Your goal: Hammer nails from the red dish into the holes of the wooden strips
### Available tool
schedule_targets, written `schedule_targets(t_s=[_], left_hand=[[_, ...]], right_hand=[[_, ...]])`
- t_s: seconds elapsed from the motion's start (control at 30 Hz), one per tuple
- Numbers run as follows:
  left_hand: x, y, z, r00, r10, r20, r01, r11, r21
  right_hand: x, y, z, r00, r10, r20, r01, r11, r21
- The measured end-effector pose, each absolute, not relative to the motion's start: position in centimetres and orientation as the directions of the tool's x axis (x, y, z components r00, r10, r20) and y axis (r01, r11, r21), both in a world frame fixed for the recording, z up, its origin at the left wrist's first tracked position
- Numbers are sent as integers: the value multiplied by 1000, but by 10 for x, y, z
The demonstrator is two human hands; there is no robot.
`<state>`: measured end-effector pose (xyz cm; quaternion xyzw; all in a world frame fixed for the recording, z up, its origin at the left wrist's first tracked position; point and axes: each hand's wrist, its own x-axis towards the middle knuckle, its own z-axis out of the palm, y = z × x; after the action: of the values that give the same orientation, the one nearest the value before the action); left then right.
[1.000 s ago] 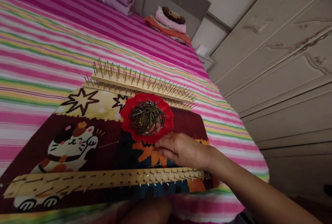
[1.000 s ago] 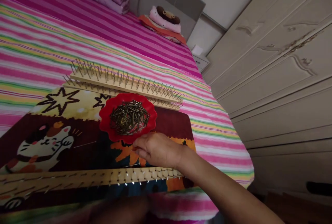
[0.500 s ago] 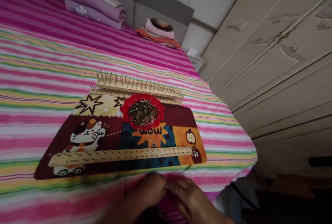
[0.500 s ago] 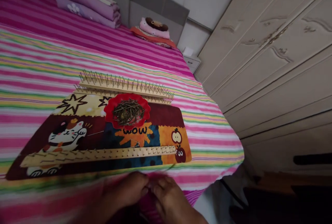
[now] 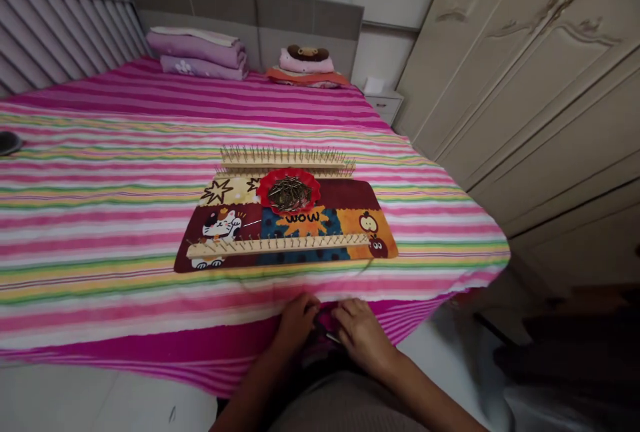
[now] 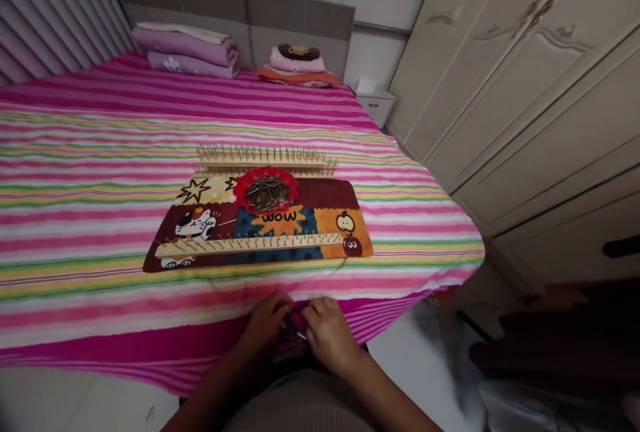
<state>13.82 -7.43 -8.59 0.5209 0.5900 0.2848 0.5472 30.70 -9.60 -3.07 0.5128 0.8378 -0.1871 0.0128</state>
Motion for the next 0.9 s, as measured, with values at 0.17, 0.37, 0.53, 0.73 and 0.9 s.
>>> schedule_targets(t_s=[0.17, 0.37, 0.53, 0.73, 0.9], left_hand=[[140, -79, -88, 53, 924, -378, 137, 368, 920], [143, -86, -93, -6, 939, -344, 41, 344, 938], [139, -91, -97, -13, 940, -342, -2, 342, 940], [132, -100, -101, -7, 981, -194, 110, 194, 975], [131, -109, -104, -21, 993, -114, 209, 115, 971]], right_hand=[[306, -110, -31, -457, 837, -301, 885, 395, -247], [298, -115, -41, -409, 813, -415, 911, 343, -228], [298, -112, -39, -395, 808, -437, 908, 273, -316], [313, -117, -38, -342, 809, -478, 870, 80, -487], [328, -117, -43, -311, 708, -634, 785, -185, -591]])
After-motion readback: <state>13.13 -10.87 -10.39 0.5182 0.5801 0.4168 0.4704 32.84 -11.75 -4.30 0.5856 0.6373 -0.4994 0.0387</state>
